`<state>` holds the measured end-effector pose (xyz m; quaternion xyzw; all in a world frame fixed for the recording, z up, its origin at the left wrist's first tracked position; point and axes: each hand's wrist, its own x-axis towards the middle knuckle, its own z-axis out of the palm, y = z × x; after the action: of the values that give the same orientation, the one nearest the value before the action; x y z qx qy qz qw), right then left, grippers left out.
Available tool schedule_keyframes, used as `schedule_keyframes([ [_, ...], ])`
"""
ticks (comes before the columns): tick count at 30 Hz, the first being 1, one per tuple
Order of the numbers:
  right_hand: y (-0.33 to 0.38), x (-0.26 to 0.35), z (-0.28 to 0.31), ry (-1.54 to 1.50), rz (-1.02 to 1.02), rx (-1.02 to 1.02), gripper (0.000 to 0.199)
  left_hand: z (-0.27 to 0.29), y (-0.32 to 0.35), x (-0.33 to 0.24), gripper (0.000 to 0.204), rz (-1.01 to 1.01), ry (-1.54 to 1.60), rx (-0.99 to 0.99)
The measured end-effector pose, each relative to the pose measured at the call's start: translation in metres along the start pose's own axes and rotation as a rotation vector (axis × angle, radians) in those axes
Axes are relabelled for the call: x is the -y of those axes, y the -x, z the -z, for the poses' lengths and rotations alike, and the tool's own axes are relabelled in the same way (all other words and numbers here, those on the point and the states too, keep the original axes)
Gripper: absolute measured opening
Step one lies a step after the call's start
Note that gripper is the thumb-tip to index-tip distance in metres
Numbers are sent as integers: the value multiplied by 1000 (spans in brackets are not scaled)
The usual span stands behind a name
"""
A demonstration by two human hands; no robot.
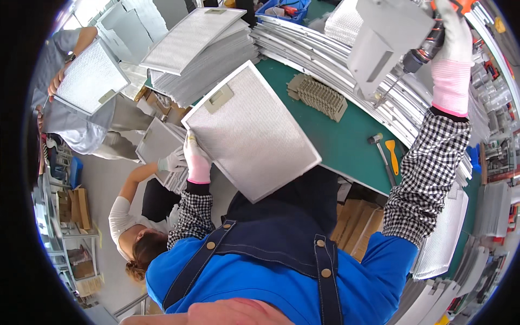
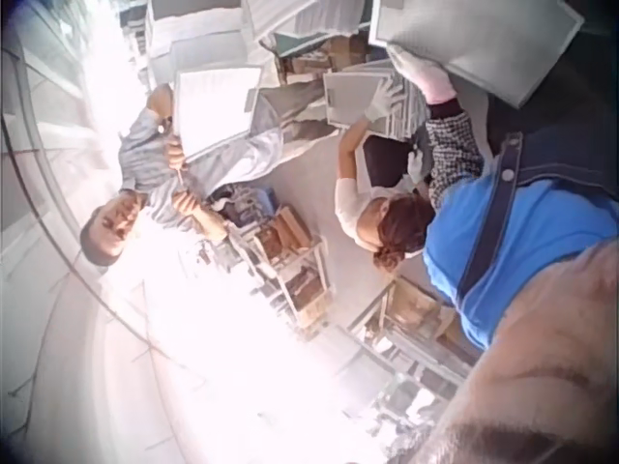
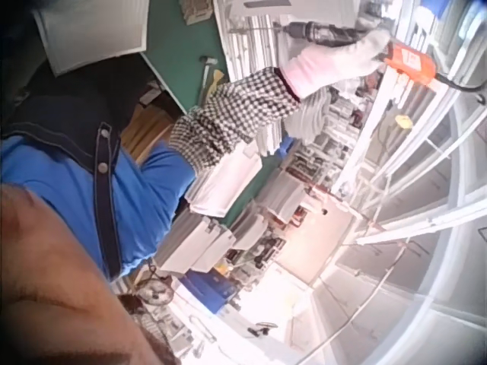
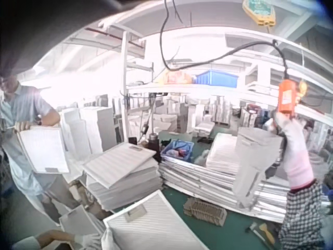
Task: The person assembles rectangular mesh filters by hand in a factory setting. They pick up a mesh sheet, insert it into a metal frame, and use a handheld tool to secure the edges. The person then stacks the completed units on a nearby pile.
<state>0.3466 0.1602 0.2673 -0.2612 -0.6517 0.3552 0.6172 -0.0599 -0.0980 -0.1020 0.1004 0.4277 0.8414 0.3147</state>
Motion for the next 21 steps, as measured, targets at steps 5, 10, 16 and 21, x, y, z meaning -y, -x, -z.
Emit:
schedule_keyframes([
  [5, 7, 7, -14, 258, 93, -66, 44, -19, -19, 8, 35, -8, -48, 69],
  [10, 65, -15, -69, 769, 754, -213, 33, -38, -13, 1, 40, 1, -113, 139],
  [16, 120, -124, -110, 268, -195, 547, 31, -53, -3, 5, 43, 29, -175, 330],
  [21, 119, -118, -116, 187, -532, 670, 30, -47, -15, 25, 42, 117, -163, 280],
])
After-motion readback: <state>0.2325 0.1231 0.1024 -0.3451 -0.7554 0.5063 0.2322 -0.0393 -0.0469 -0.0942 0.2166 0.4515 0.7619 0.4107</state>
